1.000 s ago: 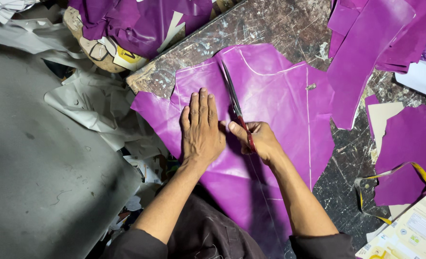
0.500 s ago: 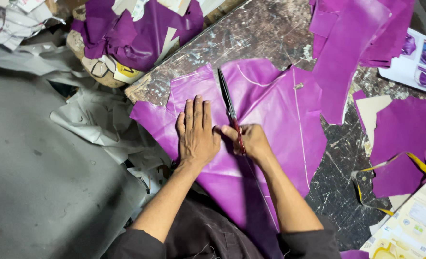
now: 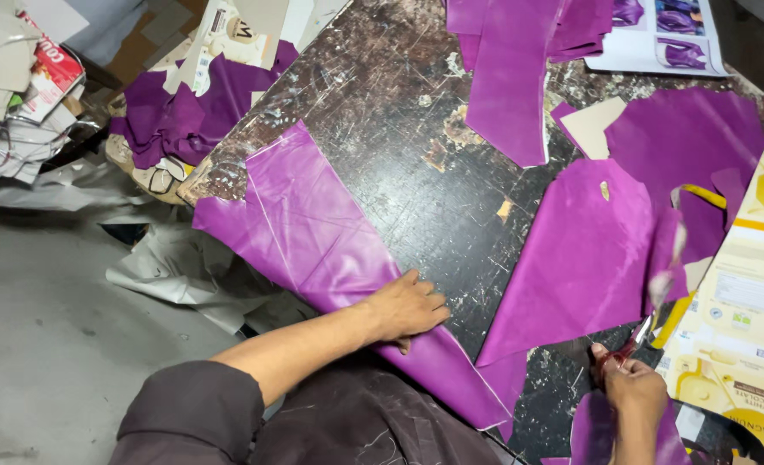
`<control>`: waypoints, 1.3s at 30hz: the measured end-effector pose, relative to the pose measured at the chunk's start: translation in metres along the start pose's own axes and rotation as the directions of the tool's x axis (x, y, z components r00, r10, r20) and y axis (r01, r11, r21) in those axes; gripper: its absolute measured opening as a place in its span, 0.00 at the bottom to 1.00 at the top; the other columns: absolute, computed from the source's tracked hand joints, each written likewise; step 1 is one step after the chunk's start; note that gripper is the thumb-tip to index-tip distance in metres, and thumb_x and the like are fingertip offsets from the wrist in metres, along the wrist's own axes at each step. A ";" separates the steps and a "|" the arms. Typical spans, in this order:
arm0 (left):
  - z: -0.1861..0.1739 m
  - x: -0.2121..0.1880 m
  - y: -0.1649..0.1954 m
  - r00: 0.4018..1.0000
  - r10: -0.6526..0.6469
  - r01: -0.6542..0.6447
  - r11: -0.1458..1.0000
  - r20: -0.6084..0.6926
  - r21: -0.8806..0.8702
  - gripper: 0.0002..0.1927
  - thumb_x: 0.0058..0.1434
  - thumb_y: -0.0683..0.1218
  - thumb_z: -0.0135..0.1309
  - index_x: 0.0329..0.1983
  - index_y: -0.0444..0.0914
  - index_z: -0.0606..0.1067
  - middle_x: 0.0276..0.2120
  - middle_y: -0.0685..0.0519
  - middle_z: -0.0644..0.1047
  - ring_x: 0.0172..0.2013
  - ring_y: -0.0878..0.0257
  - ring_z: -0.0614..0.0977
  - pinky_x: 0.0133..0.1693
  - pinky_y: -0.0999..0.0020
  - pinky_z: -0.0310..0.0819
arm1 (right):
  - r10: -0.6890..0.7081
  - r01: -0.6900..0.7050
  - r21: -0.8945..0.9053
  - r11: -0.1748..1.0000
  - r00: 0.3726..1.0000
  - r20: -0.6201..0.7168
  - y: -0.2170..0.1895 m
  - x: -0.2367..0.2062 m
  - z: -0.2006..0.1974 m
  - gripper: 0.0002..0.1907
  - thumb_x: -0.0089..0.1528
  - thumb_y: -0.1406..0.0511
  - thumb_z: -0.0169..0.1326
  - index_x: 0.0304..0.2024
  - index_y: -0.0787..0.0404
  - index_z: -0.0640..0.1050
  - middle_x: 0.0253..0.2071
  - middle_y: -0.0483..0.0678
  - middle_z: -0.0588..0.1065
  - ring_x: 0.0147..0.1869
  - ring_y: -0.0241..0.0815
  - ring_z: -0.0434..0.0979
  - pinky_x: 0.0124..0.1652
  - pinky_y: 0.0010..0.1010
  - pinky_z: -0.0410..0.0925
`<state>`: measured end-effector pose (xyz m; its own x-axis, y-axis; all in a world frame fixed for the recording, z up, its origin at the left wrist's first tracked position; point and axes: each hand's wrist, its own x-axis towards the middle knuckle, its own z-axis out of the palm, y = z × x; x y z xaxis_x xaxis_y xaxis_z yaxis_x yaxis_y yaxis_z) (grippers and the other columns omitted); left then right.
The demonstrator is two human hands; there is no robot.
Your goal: The person aligns a paper pattern on a large sheet of purple fabric, marks the outline with chalk, and then uses scissors to cut the fabric along the marked lines. The person repeatedly cuts multiple pieces of fabric, stacking the finished pieces on the table.
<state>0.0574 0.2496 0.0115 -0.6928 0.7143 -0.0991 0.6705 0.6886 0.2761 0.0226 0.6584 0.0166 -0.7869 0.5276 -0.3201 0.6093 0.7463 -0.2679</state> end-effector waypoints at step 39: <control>-0.036 -0.062 -0.074 0.785 -0.347 0.196 0.925 -0.513 -0.326 0.11 0.54 0.45 0.65 0.39 0.41 0.78 0.43 0.52 0.77 0.45 0.53 0.77 0.49 0.54 0.70 | -0.524 0.457 -0.261 0.850 0.695 -0.492 -0.097 -0.027 -0.012 0.14 0.63 0.72 0.55 0.52 0.68 0.75 0.52 0.64 0.69 0.58 0.65 0.65 0.57 0.51 0.59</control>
<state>0.0413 0.1495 0.0315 -0.9128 0.2574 0.3171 0.3979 0.7358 0.5481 -0.0162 0.5770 0.0623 -0.9142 0.1750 0.3655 0.1332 0.9816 -0.1368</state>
